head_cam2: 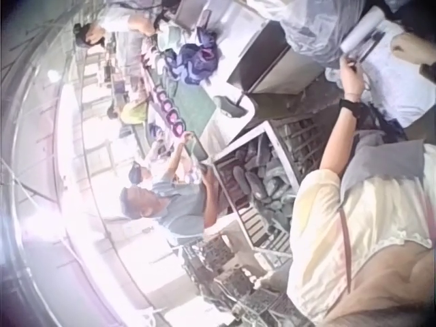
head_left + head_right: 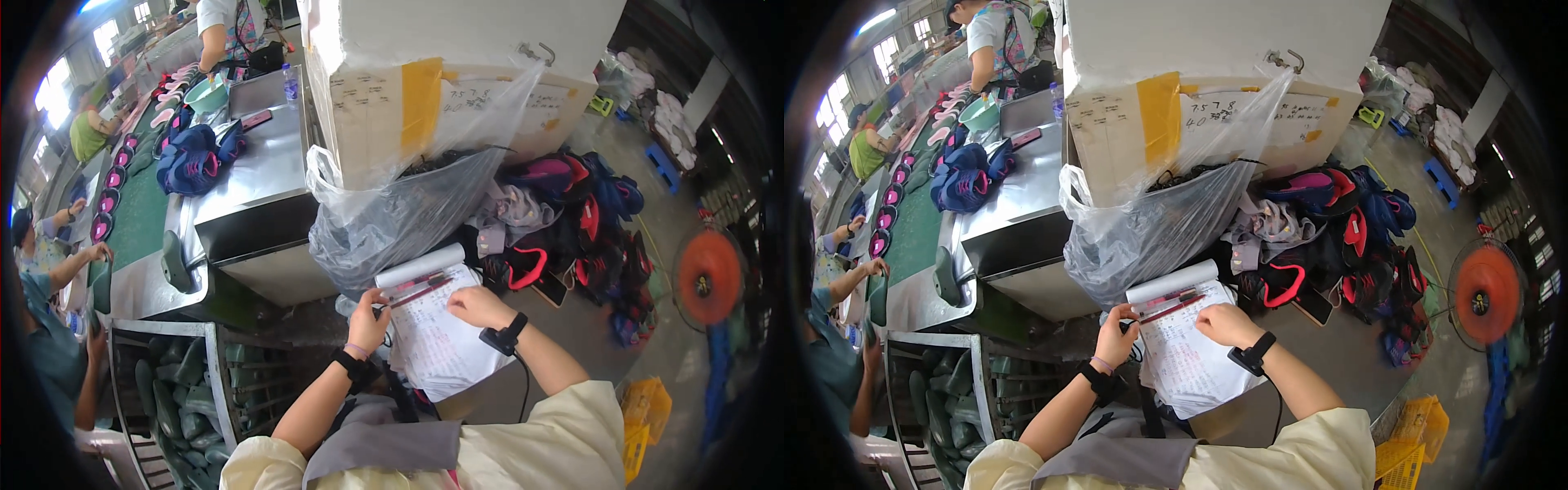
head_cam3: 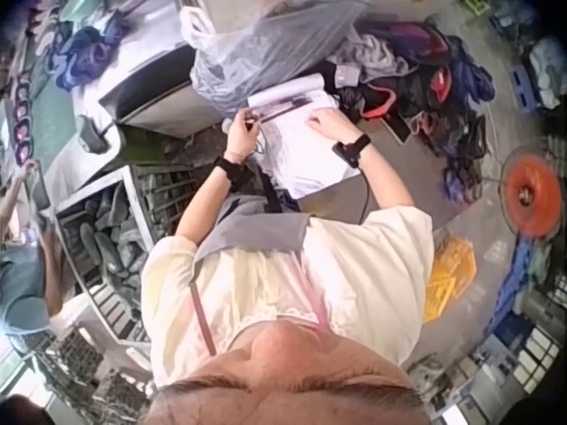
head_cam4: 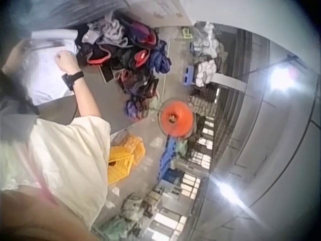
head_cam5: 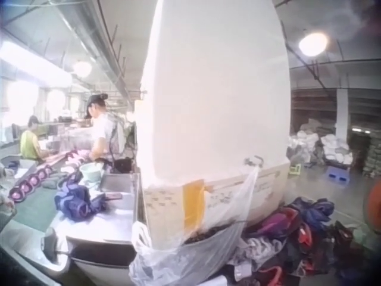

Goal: The recorder is documenting production numbers on a clipboard and then organizing pairs of blue and pink shoes on a table and into a large bag.

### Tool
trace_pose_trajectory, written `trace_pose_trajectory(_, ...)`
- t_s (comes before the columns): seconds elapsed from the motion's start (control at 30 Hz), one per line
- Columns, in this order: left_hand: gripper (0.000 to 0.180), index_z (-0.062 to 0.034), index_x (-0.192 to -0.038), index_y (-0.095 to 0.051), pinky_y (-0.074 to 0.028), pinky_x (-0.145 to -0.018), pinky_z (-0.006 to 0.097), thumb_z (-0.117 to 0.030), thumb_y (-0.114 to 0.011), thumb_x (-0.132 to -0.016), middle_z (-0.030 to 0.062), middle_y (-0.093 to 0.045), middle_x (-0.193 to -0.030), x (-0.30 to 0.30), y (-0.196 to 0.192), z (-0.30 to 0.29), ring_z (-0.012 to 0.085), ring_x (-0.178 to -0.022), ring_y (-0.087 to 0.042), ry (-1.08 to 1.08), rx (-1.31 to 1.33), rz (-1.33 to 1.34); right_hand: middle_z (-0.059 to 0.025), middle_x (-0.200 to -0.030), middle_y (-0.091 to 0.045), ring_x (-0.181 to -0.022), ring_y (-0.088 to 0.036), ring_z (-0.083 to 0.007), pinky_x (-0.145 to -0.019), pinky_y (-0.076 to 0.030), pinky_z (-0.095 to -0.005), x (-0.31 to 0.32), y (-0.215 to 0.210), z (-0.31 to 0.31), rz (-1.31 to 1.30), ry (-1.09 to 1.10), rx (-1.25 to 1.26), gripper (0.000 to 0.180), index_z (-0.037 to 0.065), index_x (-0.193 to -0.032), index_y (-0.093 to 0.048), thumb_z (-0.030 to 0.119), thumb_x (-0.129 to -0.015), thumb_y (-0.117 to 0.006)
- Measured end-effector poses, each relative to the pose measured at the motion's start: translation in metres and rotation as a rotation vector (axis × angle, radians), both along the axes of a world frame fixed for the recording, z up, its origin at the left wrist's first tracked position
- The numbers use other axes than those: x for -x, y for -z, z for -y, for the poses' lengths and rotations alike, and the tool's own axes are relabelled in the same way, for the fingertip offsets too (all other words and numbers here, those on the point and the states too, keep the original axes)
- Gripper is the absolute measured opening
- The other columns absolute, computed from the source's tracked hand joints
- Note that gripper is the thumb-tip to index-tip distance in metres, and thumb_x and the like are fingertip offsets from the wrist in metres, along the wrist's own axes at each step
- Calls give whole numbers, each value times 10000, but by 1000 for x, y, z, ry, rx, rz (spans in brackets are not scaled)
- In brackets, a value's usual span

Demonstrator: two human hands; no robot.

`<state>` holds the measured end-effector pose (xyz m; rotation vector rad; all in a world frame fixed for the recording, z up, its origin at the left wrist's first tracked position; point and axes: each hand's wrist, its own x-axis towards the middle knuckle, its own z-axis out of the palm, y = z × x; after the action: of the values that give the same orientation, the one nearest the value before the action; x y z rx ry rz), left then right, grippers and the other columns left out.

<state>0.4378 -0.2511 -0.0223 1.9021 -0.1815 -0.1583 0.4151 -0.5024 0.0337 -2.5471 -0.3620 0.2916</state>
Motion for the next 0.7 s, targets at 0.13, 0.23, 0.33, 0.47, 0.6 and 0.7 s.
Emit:
trace_pose_trajectory(0.13,257,-9,-1021,-529,-453,-600,291,-56,-598,-778,84,-620,-849,8,10,-14,171,-636,-568,-66,-23,75,-167,-846,-631,-832,-593,-338,-749,-459,-421,5,5,-8,-51,-61,9,221,39,-843,-657,208,-825,-516)
trace_pose_trajectory(0.23,107,8,-920,-540,-423,-521,236,-39,-557,-824,44,-573,-766,19,9,-22,91,-534,-500,-3,2,92,-172,-865,-626,-856,-584,-345,-762,-456,-419,-7,17,-1,-42,-47,-2,225,41,-855,-658,206,-830,-507)
trace_pose_trajectory(0.33,84,-6,-928,-538,-375,-486,205,-71,-496,-894,9,-512,-718,37,-16,-27,55,-540,-474,93,152,-203,-166,-998,-596,-948,-562,-329,-825,-444,-395,-19,20,-5,-32,-31,-115,235,0,-944,-630,162,-824,-509)
trace_pose_trajectory(0.47,105,-8,-925,-542,-353,-497,195,-108,-520,-900,-17,-475,-705,51,-18,-39,42,-552,-414,10,280,-264,-169,-1104,-546,-1026,-533,-309,-875,-425,-372,-22,15,-7,-49,-114,-71,285,4,-1044,-596,159,-818,-520)
trace_pose_trajectory(0.6,76,-36,-884,-552,-333,-523,176,-112,-555,-878,-42,-481,-728,61,-33,-54,34,-588,-409,-30,378,-318,-170,-1062,-567,-988,-555,-297,-838,-446,-367,-12,-2,-6,-68,-76,-58,307,8,-1066,-586,190,-822,-546)
trace_pose_trajectory(0.7,48,-57,-864,-534,-345,-531,170,-94,-563,-857,-49,-476,-720,75,-42,-69,29,-607,-419,-66,448,-162,-148,-1040,-585,-942,-579,-242,-774,-474,-337,20,-36,-31,-105,6,-98,303,5,-1071,-585,162,-812,-574)
